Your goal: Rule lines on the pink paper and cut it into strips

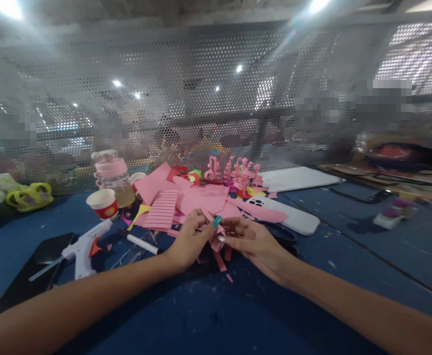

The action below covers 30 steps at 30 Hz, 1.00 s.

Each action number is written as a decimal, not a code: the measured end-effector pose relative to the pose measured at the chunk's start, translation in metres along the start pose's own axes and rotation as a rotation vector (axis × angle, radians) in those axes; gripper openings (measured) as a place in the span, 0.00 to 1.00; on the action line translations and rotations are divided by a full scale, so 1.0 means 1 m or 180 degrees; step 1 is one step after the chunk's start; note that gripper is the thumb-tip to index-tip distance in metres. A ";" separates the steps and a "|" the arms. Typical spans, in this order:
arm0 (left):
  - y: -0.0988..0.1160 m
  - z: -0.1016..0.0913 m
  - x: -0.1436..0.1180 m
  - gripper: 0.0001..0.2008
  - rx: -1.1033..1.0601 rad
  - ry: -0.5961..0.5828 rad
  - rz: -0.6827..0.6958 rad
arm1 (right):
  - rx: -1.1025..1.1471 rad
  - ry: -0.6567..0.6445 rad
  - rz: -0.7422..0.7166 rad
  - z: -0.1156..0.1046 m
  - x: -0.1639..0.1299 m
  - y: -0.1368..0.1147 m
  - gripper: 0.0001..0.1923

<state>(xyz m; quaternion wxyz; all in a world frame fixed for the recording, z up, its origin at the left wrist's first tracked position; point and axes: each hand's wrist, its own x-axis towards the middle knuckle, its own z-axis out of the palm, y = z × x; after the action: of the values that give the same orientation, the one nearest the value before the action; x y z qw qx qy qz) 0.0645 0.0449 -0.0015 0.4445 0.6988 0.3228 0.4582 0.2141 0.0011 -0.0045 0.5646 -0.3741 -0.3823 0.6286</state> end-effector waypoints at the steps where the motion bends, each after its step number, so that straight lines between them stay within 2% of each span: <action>1: -0.001 0.000 0.000 0.14 -0.0019 -0.0038 0.0002 | 0.0035 0.0014 0.0093 0.001 0.000 -0.001 0.25; 5: -0.005 0.000 -0.001 0.15 -0.0086 -0.0157 -0.0042 | 0.0068 0.0101 0.0205 0.002 0.002 -0.003 0.24; 7: -0.006 0.000 -0.002 0.15 -0.0071 -0.0031 -0.0132 | 0.0048 0.0131 0.0119 0.001 0.002 -0.001 0.23; 9: -0.005 0.001 -0.005 0.15 0.0138 0.0246 0.0006 | 0.0050 0.0175 0.0016 0.002 0.002 0.000 0.21; 11: -0.001 0.000 -0.010 0.12 0.0602 0.0615 0.0523 | 0.0094 0.0212 -0.0057 0.002 0.002 0.001 0.20; 13: 0.005 -0.002 -0.016 0.06 0.1239 0.0796 0.1290 | 0.0157 0.0234 -0.0070 0.002 0.002 0.001 0.21; 14: 0.008 -0.003 -0.019 0.05 0.1562 0.0593 0.1643 | 0.0201 0.0255 -0.0073 0.002 0.002 0.001 0.22; 16: 0.013 -0.004 -0.022 0.10 0.2064 -0.0183 0.2215 | 0.0304 0.0350 -0.0079 0.002 0.003 0.001 0.24; 18: 0.015 -0.004 -0.023 0.15 0.2470 -0.0448 0.2162 | 0.0402 0.0486 -0.0097 0.002 0.004 0.000 0.25; 23: 0.009 0.000 -0.016 0.15 0.2941 -0.0327 0.1278 | 0.0353 0.0732 -0.0185 0.003 0.003 -0.001 0.26; 26: 0.006 0.000 -0.012 0.12 0.2688 -0.0528 0.1064 | 0.0293 0.0745 -0.0341 0.004 0.003 0.000 0.25; 30: 0.005 -0.002 -0.007 0.14 0.2030 -0.0803 0.1093 | 0.0270 0.0633 -0.0409 0.002 0.003 0.001 0.24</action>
<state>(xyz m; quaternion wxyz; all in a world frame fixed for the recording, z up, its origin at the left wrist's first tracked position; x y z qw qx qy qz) 0.0600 0.0377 0.0013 0.1578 0.8968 0.2701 0.3129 0.2120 0.0041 -0.0046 0.6542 -0.3850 -0.3207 0.5666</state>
